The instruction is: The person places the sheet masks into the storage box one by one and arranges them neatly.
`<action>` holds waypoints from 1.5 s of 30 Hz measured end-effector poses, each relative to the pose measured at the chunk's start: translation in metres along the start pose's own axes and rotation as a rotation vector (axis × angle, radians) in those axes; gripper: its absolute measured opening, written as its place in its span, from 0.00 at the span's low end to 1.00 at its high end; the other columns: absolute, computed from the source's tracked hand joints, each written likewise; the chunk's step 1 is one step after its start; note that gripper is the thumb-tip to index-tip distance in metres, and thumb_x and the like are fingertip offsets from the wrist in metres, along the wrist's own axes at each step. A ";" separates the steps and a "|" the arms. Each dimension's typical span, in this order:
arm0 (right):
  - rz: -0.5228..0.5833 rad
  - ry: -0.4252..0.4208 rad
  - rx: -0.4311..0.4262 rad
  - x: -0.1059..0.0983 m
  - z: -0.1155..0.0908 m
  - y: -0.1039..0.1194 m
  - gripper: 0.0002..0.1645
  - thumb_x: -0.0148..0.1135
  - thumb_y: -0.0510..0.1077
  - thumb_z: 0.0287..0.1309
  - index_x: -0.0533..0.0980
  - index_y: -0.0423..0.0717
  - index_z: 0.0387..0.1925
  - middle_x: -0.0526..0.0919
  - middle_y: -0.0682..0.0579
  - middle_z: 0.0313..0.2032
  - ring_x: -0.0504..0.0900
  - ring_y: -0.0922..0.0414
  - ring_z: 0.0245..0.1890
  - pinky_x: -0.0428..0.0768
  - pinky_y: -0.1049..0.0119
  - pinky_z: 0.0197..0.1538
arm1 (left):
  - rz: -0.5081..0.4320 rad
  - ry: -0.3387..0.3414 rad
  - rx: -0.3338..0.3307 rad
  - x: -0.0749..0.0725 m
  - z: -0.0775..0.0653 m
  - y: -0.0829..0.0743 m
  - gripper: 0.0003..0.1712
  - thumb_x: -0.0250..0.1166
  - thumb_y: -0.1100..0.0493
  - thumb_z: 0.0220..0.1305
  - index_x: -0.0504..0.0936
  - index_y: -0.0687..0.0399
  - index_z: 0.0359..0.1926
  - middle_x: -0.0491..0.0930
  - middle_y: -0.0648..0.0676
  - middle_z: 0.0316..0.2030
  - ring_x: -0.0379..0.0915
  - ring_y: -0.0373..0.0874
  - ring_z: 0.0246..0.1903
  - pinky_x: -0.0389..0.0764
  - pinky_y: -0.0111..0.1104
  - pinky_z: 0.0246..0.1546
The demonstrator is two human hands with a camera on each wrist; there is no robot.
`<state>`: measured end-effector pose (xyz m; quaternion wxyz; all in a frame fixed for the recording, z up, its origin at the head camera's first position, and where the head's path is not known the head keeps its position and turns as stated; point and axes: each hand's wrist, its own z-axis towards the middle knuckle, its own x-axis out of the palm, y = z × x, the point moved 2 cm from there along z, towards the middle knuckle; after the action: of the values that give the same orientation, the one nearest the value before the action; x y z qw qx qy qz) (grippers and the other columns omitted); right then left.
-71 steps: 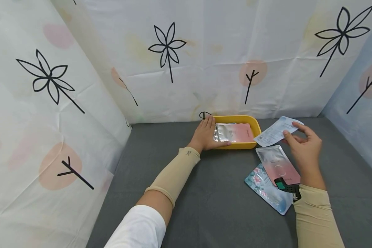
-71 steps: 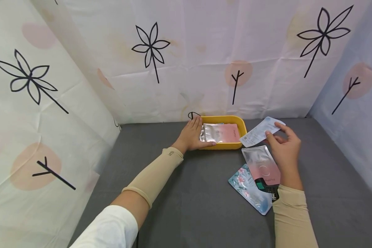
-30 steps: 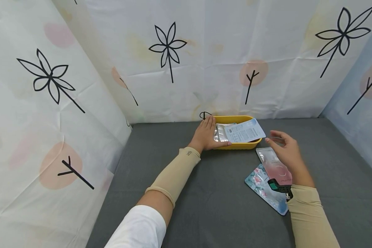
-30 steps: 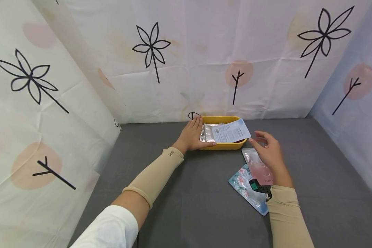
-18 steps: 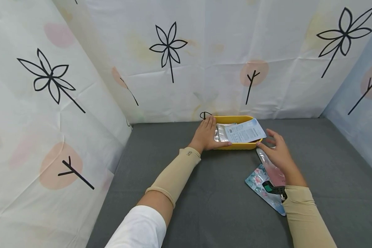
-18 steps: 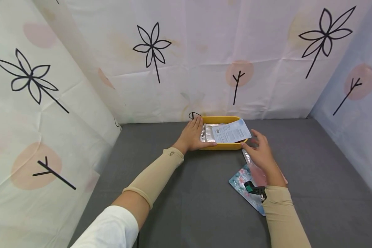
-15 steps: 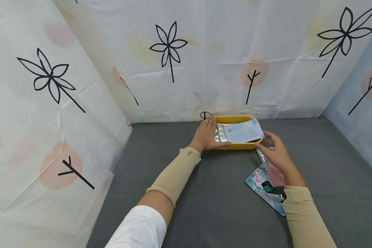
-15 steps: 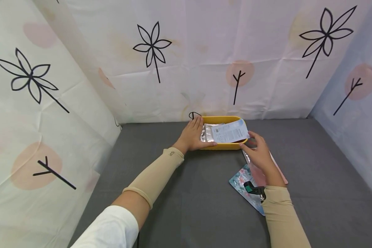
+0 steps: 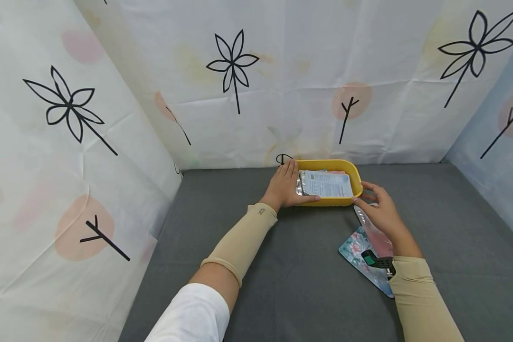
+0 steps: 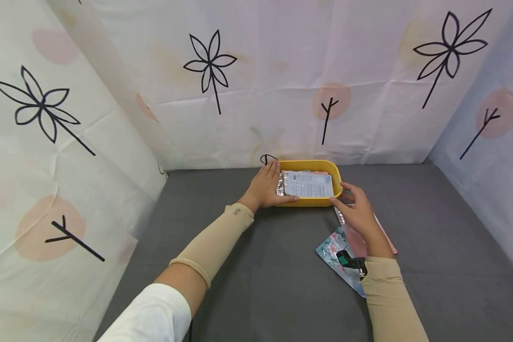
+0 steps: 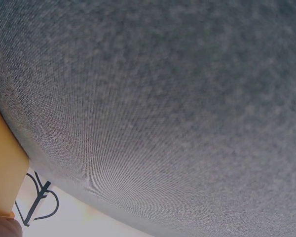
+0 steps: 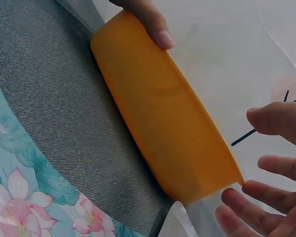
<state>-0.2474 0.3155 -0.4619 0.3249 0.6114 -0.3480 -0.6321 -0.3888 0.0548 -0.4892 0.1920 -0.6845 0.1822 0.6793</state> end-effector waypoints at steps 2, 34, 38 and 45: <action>-0.006 -0.004 -0.008 -0.002 0.000 -0.001 0.46 0.60 0.57 0.78 0.55 0.39 0.83 0.57 0.29 0.79 0.68 0.28 0.74 0.81 0.39 0.65 | -0.003 -0.016 0.002 0.000 -0.001 0.000 0.79 0.45 0.06 0.55 0.36 0.58 0.86 0.38 0.58 0.87 0.32 0.49 0.87 0.40 0.42 0.87; -0.390 0.041 0.200 -0.054 -0.020 -0.039 0.47 0.58 0.59 0.77 0.60 0.24 0.75 0.60 0.17 0.70 0.63 0.20 0.68 0.70 0.22 0.65 | -0.024 -0.027 0.011 0.000 -0.002 0.002 0.80 0.46 0.06 0.54 0.36 0.60 0.86 0.38 0.59 0.87 0.32 0.49 0.87 0.39 0.41 0.87; -0.414 0.080 0.238 -0.056 -0.020 -0.044 0.48 0.59 0.60 0.75 0.60 0.26 0.75 0.60 0.16 0.71 0.62 0.19 0.68 0.68 0.20 0.65 | -0.020 -0.019 0.011 -0.001 -0.003 0.001 0.79 0.46 0.06 0.55 0.37 0.59 0.86 0.39 0.59 0.87 0.33 0.49 0.87 0.40 0.41 0.87; -0.399 0.123 0.312 -0.055 -0.023 -0.050 0.56 0.66 0.64 0.68 0.57 0.29 0.78 0.59 0.17 0.71 0.62 0.19 0.66 0.69 0.19 0.63 | -0.028 -0.023 0.014 -0.003 -0.003 0.000 0.78 0.46 0.07 0.56 0.38 0.60 0.86 0.39 0.59 0.87 0.33 0.49 0.87 0.40 0.41 0.87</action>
<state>-0.2217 0.3883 -0.4742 0.1160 0.7478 -0.2934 -0.5842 -0.3862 0.0528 -0.4864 0.2084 -0.6776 0.1754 0.6832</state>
